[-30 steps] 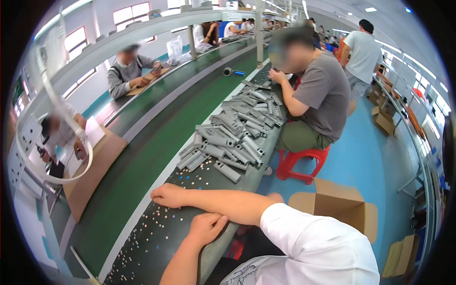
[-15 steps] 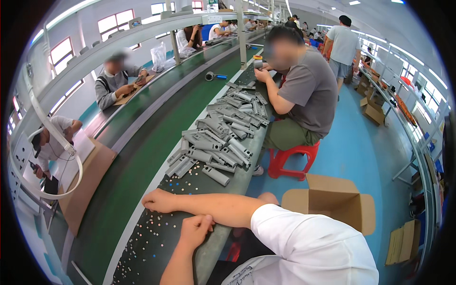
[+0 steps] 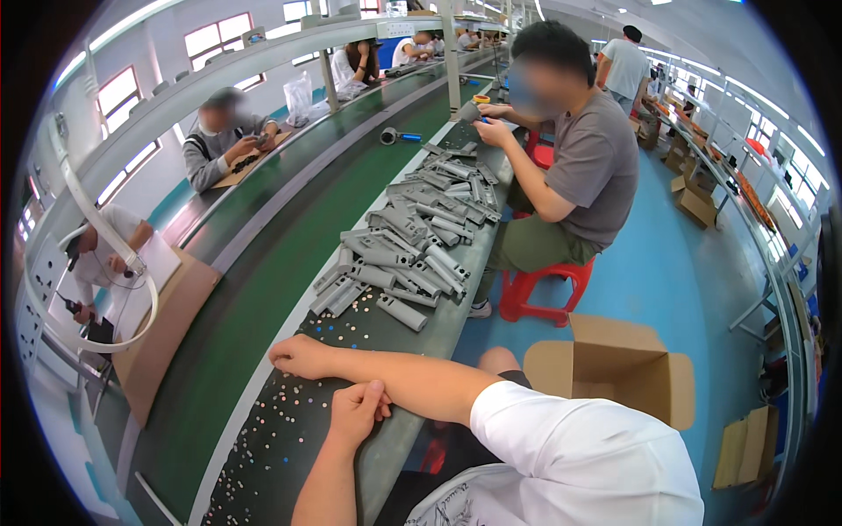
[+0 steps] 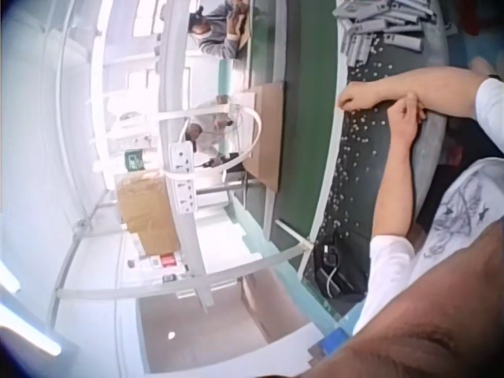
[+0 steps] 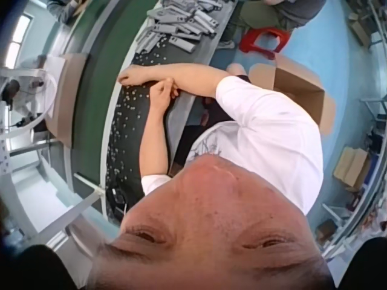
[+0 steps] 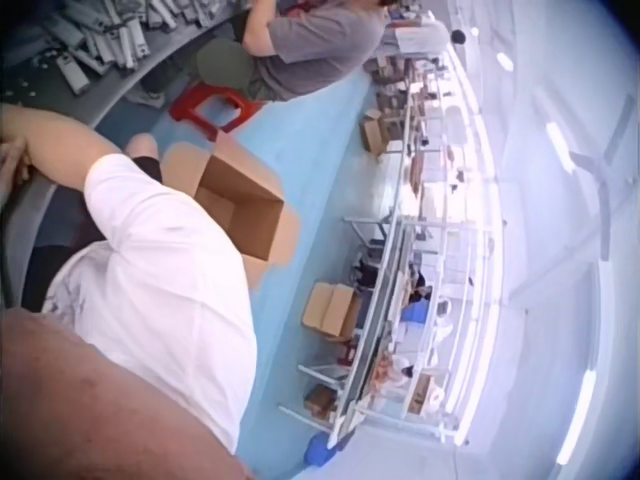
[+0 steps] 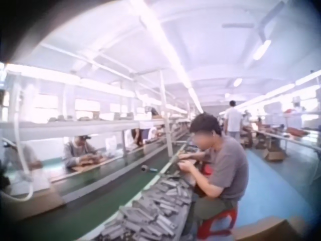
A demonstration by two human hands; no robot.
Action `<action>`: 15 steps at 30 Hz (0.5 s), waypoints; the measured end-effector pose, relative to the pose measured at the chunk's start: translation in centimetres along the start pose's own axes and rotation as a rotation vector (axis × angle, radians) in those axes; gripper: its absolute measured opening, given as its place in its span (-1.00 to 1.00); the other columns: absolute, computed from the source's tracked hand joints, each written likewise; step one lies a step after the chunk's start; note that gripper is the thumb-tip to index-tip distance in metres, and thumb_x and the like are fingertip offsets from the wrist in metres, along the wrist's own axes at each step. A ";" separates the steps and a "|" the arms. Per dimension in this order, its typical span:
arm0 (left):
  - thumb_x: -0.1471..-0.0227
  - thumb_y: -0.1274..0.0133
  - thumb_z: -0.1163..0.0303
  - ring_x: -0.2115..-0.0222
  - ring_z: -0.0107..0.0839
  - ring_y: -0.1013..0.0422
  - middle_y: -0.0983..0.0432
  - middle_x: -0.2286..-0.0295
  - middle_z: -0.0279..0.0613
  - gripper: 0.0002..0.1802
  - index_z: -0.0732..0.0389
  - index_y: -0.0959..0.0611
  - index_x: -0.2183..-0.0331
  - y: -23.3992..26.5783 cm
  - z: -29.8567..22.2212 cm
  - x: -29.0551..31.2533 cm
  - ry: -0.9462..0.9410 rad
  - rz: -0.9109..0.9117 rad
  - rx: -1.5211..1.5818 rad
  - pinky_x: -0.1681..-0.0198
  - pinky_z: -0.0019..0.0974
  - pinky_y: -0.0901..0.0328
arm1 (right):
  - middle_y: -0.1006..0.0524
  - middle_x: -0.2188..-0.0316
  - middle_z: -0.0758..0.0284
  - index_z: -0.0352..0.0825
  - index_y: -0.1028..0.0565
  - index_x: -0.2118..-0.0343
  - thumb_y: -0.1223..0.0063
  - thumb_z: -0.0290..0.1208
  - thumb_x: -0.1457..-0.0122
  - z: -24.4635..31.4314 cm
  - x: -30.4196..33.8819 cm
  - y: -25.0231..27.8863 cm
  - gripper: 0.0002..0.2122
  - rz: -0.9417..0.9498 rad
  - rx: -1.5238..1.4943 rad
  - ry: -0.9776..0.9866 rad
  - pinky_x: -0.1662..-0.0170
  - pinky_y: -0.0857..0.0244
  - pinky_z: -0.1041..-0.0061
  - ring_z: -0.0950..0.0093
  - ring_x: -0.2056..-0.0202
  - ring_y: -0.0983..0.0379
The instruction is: Assembling the motor component and plastic housing for a hairdryer.
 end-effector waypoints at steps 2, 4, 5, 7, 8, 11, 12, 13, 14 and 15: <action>-0.24 0.03 0.21 0.67 -0.61 -0.35 -0.50 0.67 -0.28 -0.57 0.34 -0.64 0.52 -0.1 -0.1 0.1 -0.029 0.007 -0.035 0.59 -0.52 -0.25 | -0.53 0.54 0.32 -0.35 -0.51 0.32 0.03 -0.46 -0.14 0.6 0.4 -0.1 -0.88 0.043 0.082 0.032 0.47 -0.36 0.52 0.57 0.56 -0.45; -0.23 0.03 0.23 0.66 -0.61 -0.36 -0.50 0.67 -0.28 -0.59 0.34 -0.64 0.51 -0.1 -0.3 0.0 -0.036 -0.003 -0.048 0.58 -0.52 -0.26 | -0.54 0.52 0.32 -0.35 -0.51 0.33 0.03 -0.46 -0.14 0.3 0.6 0.0 -0.88 0.064 0.044 -0.032 0.46 -0.36 0.52 0.56 0.55 -0.45; -0.23 0.03 0.24 0.65 -0.61 -0.37 -0.51 0.66 -0.29 -0.60 0.34 -0.65 0.49 -0.1 -0.4 0.0 -0.043 -0.004 -0.057 0.57 -0.51 -0.26 | -0.55 0.51 0.32 -0.35 -0.51 0.33 0.03 -0.46 -0.14 -0.3 0.6 -0.1 -0.88 0.078 0.010 -0.102 0.45 -0.36 0.51 0.55 0.53 -0.46; -0.23 0.03 0.25 0.65 -0.61 -0.37 -0.51 0.66 -0.29 -0.61 0.35 -0.65 0.49 -0.1 -0.1 0.0 -0.041 -0.002 -0.053 0.57 -0.51 -0.27 | -0.57 0.49 0.30 -0.35 -0.52 0.32 0.03 -0.46 -0.13 0.3 0.6 -0.1 -0.87 0.057 0.081 -0.001 0.40 -0.36 0.50 0.52 0.51 -0.48; -0.23 0.03 0.25 0.65 -0.61 -0.37 -0.51 0.66 -0.29 -0.61 0.35 -0.65 0.48 -0.2 0.0 0.0 -0.039 0.005 -0.044 0.56 -0.51 -0.27 | -0.57 0.48 0.25 -0.35 -0.54 0.32 0.02 -0.45 -0.11 0.5 0.6 -0.1 -0.86 0.046 0.107 0.018 0.35 -0.38 0.45 0.44 0.48 -0.50; -0.23 0.03 0.27 0.65 -0.61 -0.37 -0.51 0.66 -0.29 -0.62 0.35 -0.64 0.48 -0.1 -0.3 0.1 -0.049 0.001 -0.065 0.56 -0.51 -0.28 | -0.57 0.46 0.19 -0.34 -0.55 0.31 0.01 -0.45 -0.09 0.5 0.6 -0.2 -0.84 0.060 0.102 -0.020 0.27 -0.38 0.39 0.35 0.42 -0.52; -0.23 0.03 0.27 0.65 -0.61 -0.37 -0.51 0.66 -0.29 -0.62 0.35 -0.64 0.48 -0.1 -0.2 0.1 -0.047 -0.003 -0.066 0.56 -0.51 -0.28 | -0.58 0.45 0.19 -0.34 -0.55 0.31 0.01 -0.44 -0.08 0.1 0.6 -0.3 -0.84 0.083 0.076 -0.078 0.25 -0.38 0.38 0.33 0.39 -0.52; -0.23 0.03 0.28 0.65 -0.61 -0.37 -0.51 0.66 -0.29 -0.63 0.35 -0.64 0.48 -0.1 -0.2 0.0 -0.052 0.001 -0.073 0.56 -0.51 -0.28 | -0.58 0.45 0.19 -0.34 -0.55 0.31 0.01 -0.44 -0.08 0.0 0.6 -0.2 -0.84 0.084 0.073 -0.077 0.25 -0.38 0.38 0.33 0.39 -0.52; -0.23 0.03 0.28 0.65 -0.62 -0.37 -0.51 0.66 -0.30 -0.63 0.35 -0.64 0.48 -0.2 -0.3 0.0 -0.057 0.006 -0.079 0.56 -0.51 -0.28 | -0.57 0.44 0.18 -0.34 -0.55 0.31 0.00 -0.44 -0.08 0.2 0.6 -0.1 -0.84 0.074 0.092 -0.044 0.23 -0.38 0.38 0.31 0.37 -0.52; -0.23 0.03 0.28 0.65 -0.62 -0.37 -0.51 0.66 -0.30 -0.63 0.35 -0.64 0.48 -0.2 -0.3 0.0 -0.054 0.004 -0.080 0.56 -0.51 -0.28 | -0.57 0.43 0.18 -0.35 -0.55 0.31 0.00 -0.44 -0.08 0.5 0.6 0.0 -0.84 0.064 0.111 -0.011 0.22 -0.37 0.37 0.30 0.35 -0.52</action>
Point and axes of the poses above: each hand's wrist, its own x-axis away from the middle knuckle, its own y-axis out of the back of the hand, z = x × y, the point moved 10 cm from there along -x, towards the middle knuckle
